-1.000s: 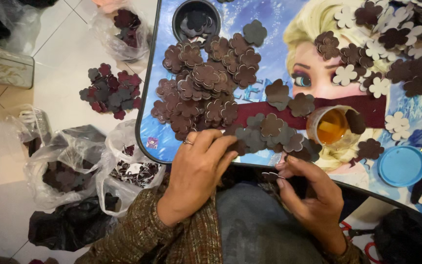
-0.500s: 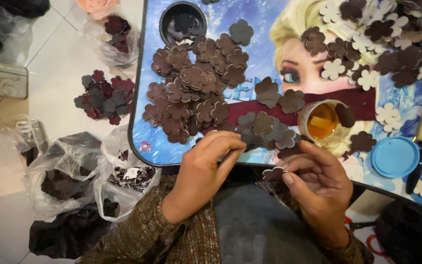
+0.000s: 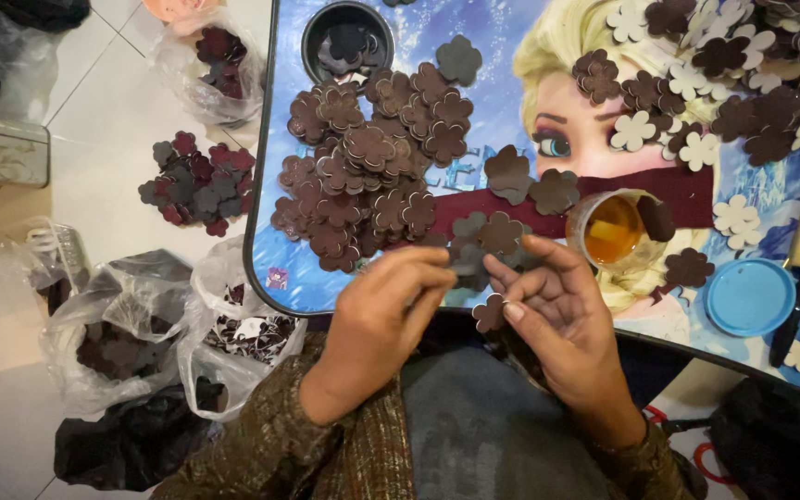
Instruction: The person repeatedly picks up flower-shaped craft pieces from a tray and joins them together by hand. They handle both dark and light pieces, aligning edges and pressing them to form small clusters. The assembled pieces remain on the tray throughout the clip.
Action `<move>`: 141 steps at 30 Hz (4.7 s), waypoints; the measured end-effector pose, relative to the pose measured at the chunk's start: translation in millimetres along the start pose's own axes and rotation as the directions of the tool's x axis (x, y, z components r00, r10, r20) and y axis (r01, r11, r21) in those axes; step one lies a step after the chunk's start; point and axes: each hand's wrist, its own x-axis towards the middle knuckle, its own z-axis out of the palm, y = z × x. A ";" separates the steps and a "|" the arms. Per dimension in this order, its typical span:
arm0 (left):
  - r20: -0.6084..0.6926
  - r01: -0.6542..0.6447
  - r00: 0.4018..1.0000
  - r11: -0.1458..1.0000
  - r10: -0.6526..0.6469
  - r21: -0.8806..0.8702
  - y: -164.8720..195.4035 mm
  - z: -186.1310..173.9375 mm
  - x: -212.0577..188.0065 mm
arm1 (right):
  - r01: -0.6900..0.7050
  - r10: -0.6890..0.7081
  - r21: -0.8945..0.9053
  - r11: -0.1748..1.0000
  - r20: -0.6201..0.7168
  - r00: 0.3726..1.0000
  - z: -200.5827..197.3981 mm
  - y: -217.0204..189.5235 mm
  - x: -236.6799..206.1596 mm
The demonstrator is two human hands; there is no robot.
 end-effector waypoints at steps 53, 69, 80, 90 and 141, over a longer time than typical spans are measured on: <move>0.511 0.614 0.788 0.367 -0.344 -0.699 3.2 35.2 -6.0 | -0.038 -0.037 -0.261 0.965 -0.277 0.960 12.8 -14.0 -15.9; 0.481 0.593 0.804 0.396 -0.350 -0.701 3.9 35.0 -5.8 | -0.006 -0.065 -0.260 0.966 -0.265 0.962 16.4 -8.9 -16.0; 0.471 0.592 0.796 0.322 -0.381 -0.739 -8.5 39.9 -8.2 | -0.007 -0.136 -0.377 0.926 -0.351 0.926 8.6 -18.6 -23.9; 0.483 0.609 0.785 0.339 -0.388 -0.717 -8.6 41.7 -6.8 | -0.017 -0.071 -0.286 0.958 -0.296 0.953 6.2 -16.5 -21.6; 0.420 0.560 0.821 0.401 -0.387 -0.725 -12.8 45.3 -9.2 | -0.065 0.033 -0.147 0.987 -0.212 0.977 3.9 -5.6 -13.2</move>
